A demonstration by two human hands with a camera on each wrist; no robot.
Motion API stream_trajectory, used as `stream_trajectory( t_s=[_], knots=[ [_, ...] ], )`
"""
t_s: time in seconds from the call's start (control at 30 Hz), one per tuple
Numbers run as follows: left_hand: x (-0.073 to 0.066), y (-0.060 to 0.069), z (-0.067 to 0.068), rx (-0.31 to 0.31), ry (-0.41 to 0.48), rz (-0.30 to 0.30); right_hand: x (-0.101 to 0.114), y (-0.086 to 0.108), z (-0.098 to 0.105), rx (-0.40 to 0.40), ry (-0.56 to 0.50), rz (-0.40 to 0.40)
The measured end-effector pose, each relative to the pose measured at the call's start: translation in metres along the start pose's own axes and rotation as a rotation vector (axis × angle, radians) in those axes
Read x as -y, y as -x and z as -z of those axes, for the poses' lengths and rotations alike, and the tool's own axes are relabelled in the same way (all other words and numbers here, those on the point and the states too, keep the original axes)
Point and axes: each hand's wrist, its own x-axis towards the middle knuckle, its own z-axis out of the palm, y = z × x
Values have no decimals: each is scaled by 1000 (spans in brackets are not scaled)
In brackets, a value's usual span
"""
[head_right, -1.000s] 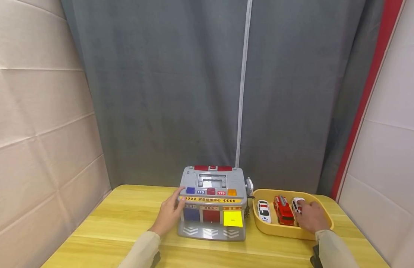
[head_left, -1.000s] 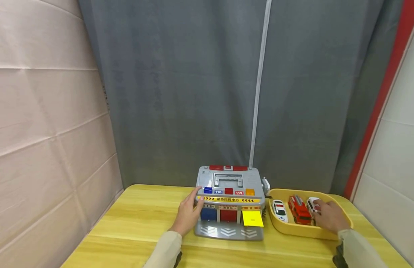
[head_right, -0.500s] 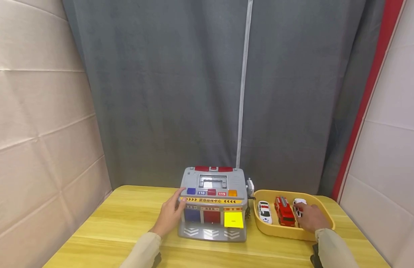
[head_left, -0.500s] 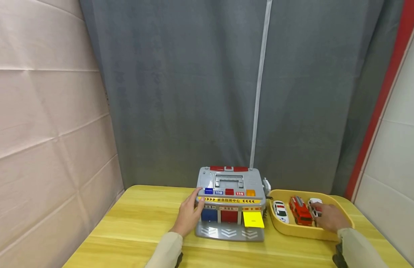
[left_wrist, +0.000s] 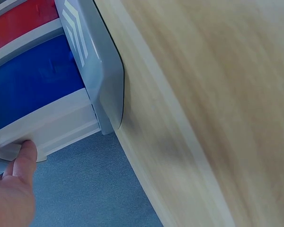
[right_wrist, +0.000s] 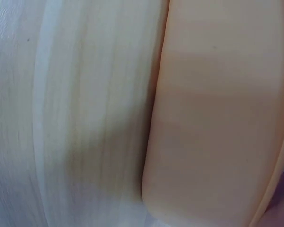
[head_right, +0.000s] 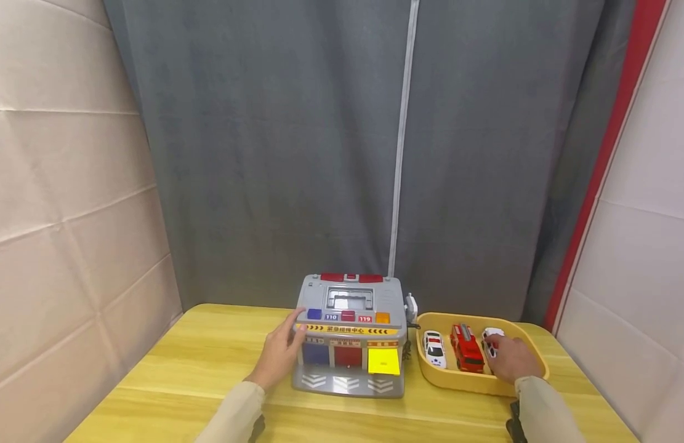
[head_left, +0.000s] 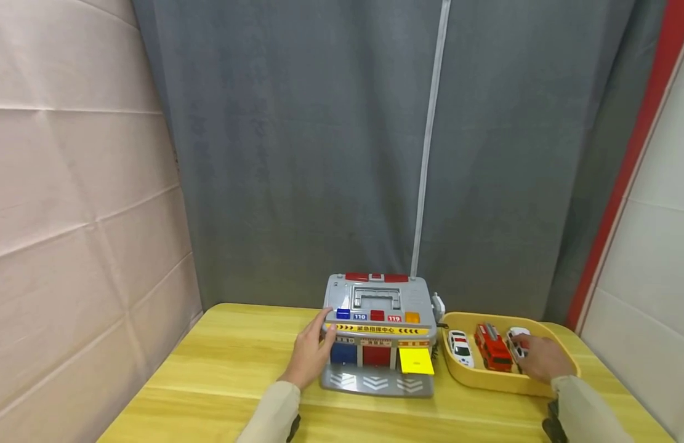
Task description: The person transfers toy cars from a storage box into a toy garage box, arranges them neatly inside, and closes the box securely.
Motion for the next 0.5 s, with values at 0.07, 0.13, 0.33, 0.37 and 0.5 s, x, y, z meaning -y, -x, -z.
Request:
stream_trajectory(
  t_s=[0.07, 0.13, 0.33, 0.37, 0.5],
  knots=[
    [0, 0, 1, -1, -1, 1, 2, 0, 0, -2, 0, -2],
    [-1, 0, 2, -3, 2, 4, 3, 1, 1, -1, -1, -5],
    [-1, -1, 1, -7, 3, -1, 2, 0, 1, -27, -23, -10],
    [-1, -1, 1, -5, 4, 2, 1, 0, 1, -34, -27, -10],
    [-1, -1, 1, 4, 13, 13, -2, 0, -2, -80, -43, -9]
  ],
)
